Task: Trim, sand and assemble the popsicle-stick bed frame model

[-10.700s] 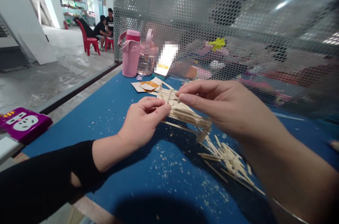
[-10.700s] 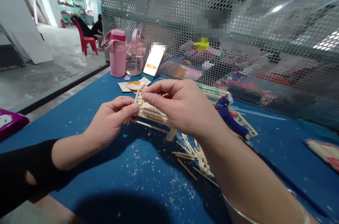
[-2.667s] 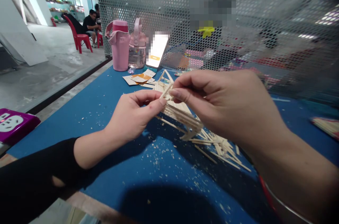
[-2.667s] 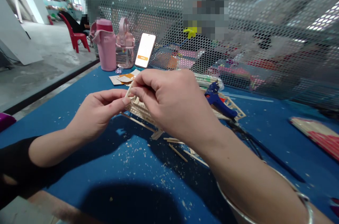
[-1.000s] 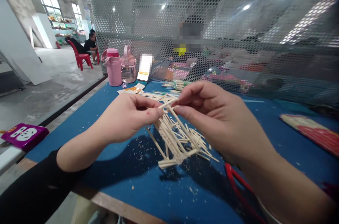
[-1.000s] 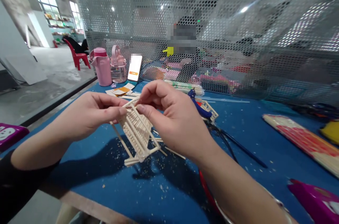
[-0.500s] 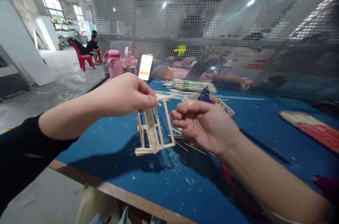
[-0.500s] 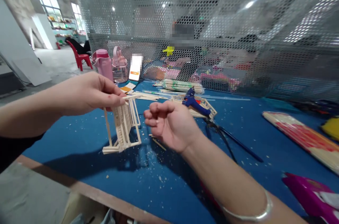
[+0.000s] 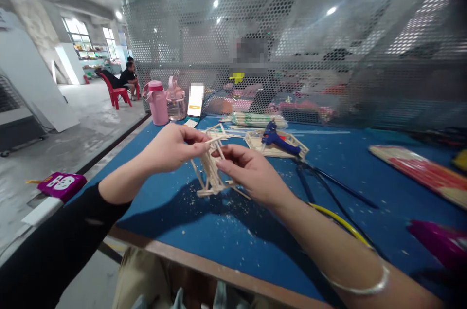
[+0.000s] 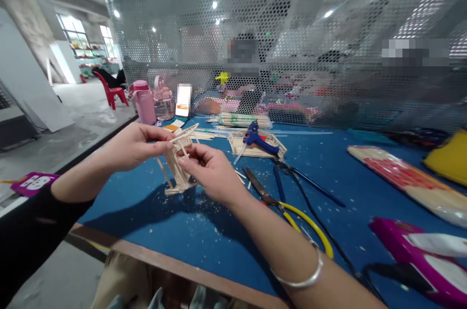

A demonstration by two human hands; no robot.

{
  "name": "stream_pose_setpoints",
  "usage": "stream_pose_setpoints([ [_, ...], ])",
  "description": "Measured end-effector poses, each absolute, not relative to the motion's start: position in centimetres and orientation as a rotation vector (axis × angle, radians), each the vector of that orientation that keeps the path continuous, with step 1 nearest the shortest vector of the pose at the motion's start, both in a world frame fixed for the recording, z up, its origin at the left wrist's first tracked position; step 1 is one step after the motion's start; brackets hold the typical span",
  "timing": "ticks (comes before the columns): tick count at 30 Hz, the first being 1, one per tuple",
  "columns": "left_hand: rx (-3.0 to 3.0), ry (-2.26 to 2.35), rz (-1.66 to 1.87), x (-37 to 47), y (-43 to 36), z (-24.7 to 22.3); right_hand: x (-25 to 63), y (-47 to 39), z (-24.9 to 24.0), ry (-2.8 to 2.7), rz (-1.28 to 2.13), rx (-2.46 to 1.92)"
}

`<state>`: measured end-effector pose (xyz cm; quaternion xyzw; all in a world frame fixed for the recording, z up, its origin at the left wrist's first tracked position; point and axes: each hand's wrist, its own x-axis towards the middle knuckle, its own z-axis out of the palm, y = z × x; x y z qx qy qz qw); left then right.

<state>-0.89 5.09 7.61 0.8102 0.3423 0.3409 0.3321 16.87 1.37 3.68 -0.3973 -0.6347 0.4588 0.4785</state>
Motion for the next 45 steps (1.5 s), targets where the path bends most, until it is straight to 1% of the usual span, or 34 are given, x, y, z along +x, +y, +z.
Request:
stream_pose_setpoints([
  [2, 2.258, 0.909, 0.835, -0.3, 5.2, 8.2, 16.9, 1.6, 2.6, -1.45, 1.167, -0.948],
  [5, 2.494, 0.847, 0.898, 0.7, 4.7, 8.2, 16.9, 1.8, 1.0, -1.34, 1.126, -0.926],
  [9, 2.684, 0.815, 1.109, 0.9, 3.6, 4.9, 16.8, 2.0, 0.2, -1.455, 0.996, -0.956],
  [11, 2.577, 0.873, 1.277, 0.6, 3.2, 2.7, 16.8, 2.1, 0.3, -1.551, 0.92, -1.006],
  [13, 2.338, 0.959, 1.377, 0.4, 2.8, 0.8, 16.9, 2.1, 0.7, -1.671, 0.782, -1.067],
  [16, 2.062, 1.005, 1.466, 0.5, 2.6, -0.5, 17.1, 2.3, 1.9, -1.887, 0.58, -1.078],
  [22, 1.944, 0.9, 1.432, 0.6, 4.8, 1.3, 17.2, 4.3, 4.5, -2.044, 0.512, -1.094],
  [25, 1.988, 0.773, 1.379, 0.6, 6.9, 2.1, 17.3, 5.3, 5.0, -1.971, 0.489, -1.083],
  [29, 2.05, 0.612, 1.406, 0.5, 8.7, 1.5, 17.3, 5.7, 4.6, -1.82, 0.561, -1.056],
  [34, 2.07, 0.842, 1.651, 0.8, 8.4, 0.5, 16.9, 5.3, 3.9, -1.76, 0.468, -1.08],
  [35, 2.122, 0.855, 1.647, 0.9, 8.2, 0.7, 16.9, 5.2, 3.8, -1.77, 0.446, -1.082],
  [39, 2.289, 0.726, 1.443, 1.2, 7.6, 1.6, 17.0, 4.6, 3.6, -1.807, 0.423, -1.058],
  [45, 2.025, 0.81, 1.398, 0.7, 7.9, 0.7, 17.1, 4.5, 3.5, -1.767, 0.453, -1.089],
])
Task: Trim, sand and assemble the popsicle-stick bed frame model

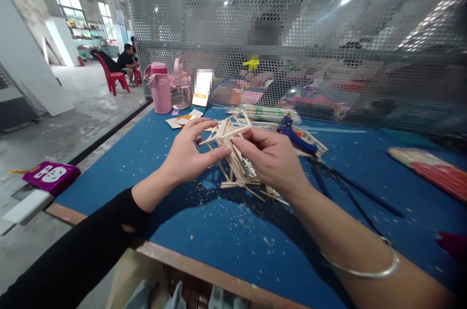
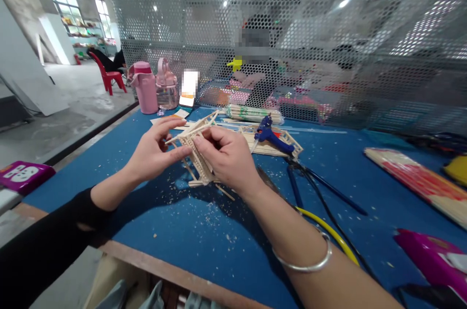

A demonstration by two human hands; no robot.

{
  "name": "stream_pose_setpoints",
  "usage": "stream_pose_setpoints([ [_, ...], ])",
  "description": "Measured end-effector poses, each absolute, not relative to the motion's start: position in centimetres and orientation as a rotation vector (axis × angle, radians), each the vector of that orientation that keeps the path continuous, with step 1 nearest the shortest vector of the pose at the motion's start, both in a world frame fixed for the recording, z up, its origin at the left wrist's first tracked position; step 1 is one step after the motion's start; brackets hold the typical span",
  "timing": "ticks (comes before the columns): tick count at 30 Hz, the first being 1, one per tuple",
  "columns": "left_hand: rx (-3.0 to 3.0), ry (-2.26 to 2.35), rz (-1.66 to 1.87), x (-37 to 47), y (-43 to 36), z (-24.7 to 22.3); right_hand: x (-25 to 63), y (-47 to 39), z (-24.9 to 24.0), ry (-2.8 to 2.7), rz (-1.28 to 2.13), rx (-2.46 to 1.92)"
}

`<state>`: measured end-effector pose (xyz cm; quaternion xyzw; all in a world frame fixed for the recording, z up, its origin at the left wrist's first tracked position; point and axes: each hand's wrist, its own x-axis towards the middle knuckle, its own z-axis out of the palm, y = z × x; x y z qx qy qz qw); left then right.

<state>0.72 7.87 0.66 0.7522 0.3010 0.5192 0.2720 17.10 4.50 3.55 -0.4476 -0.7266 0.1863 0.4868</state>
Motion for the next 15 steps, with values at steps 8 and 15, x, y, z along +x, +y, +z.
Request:
stream_pose_setpoints([
  [8, 1.859, 0.416, 1.283, 1.9, 8.8, 0.7, 17.4, 4.9, 3.6, -1.717, 0.489, -1.063],
  [15, 1.682, 0.384, 1.339, 1.8, 8.3, 0.6, 17.7, 4.9, 4.4, -1.783, 0.527, -1.109],
])
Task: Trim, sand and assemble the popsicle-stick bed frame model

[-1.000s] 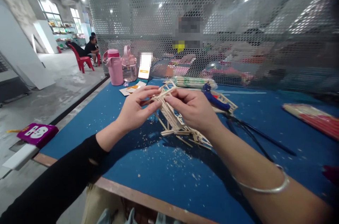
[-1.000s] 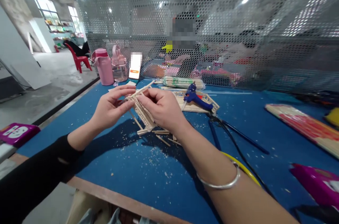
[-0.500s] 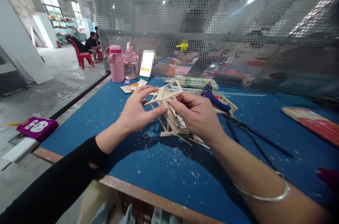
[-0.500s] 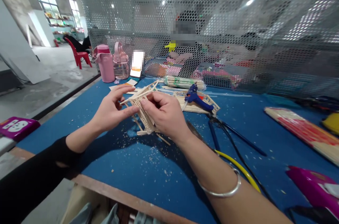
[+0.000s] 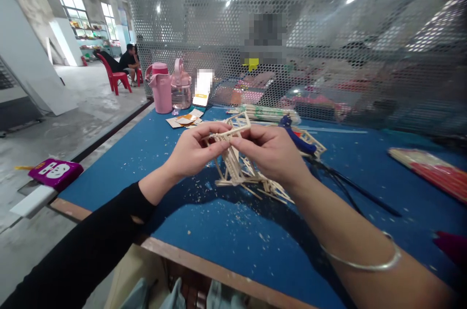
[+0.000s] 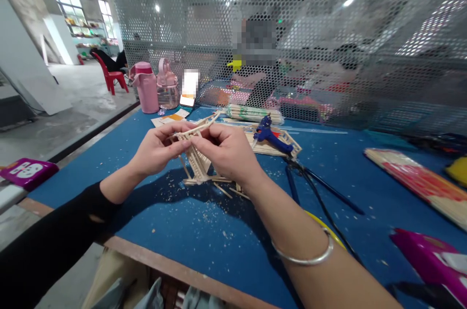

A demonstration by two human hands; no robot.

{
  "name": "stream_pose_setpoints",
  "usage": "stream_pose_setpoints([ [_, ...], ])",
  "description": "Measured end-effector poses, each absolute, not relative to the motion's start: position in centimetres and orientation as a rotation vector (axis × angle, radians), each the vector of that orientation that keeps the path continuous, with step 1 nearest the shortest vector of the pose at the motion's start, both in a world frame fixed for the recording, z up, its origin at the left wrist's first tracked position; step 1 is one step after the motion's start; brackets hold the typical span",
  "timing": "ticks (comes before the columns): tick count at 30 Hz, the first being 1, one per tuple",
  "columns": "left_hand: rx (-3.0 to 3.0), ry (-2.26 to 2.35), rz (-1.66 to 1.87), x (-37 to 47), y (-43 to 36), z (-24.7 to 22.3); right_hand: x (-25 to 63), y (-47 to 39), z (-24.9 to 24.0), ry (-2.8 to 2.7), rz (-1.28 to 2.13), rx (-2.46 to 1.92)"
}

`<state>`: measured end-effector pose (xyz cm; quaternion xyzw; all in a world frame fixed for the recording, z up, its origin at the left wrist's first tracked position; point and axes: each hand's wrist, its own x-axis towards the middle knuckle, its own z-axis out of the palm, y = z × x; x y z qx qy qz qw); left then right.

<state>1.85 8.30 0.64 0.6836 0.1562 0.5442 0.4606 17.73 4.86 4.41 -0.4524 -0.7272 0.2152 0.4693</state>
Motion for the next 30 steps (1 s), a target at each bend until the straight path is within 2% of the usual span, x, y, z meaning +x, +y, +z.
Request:
stream_pose_setpoints([
  [9, 1.94, 0.448, 1.381, 1.2, 8.7, 0.9, 17.2, 5.3, 3.4, -1.706, 0.673, -1.026],
  [30, 1.924, 0.502, 1.362, 1.0, 8.4, 0.7, 16.7, 4.9, 3.1, -1.657, 0.736, -0.935],
])
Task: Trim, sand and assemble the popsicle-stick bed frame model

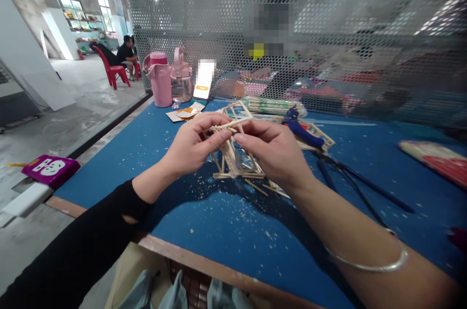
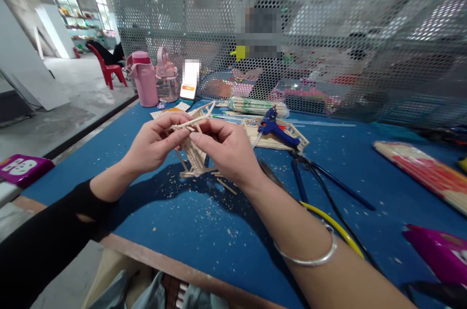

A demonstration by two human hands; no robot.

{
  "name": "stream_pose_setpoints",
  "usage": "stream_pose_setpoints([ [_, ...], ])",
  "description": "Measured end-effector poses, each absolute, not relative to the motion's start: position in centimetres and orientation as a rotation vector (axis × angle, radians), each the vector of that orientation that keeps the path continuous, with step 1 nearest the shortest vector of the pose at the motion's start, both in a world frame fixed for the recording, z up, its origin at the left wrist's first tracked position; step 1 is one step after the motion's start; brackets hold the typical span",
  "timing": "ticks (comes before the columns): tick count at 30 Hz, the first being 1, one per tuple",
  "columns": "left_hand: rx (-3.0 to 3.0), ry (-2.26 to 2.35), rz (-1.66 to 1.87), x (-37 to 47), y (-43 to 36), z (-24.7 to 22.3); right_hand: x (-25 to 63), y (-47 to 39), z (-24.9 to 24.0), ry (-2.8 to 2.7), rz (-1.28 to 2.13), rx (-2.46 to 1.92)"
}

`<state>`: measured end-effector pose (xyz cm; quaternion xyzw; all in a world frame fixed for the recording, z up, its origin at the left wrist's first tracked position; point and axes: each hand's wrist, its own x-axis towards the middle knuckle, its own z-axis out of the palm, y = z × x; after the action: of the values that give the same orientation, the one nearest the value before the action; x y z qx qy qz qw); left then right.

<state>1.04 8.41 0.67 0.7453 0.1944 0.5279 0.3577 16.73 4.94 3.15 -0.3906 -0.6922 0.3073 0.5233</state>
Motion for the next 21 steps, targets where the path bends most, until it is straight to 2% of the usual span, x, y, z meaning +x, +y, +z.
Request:
stream_pose_setpoints([
  [7, 1.916, 0.527, 1.344, 1.02, 8.4, 0.64, 15.94, 4.25, 3.24, -1.534, 0.574, -1.078],
  [21, 1.925, 0.512, 1.362, 0.89, 8.08, 0.89, 15.72, 4.38, 3.21, -1.439, 0.804, -1.032],
])
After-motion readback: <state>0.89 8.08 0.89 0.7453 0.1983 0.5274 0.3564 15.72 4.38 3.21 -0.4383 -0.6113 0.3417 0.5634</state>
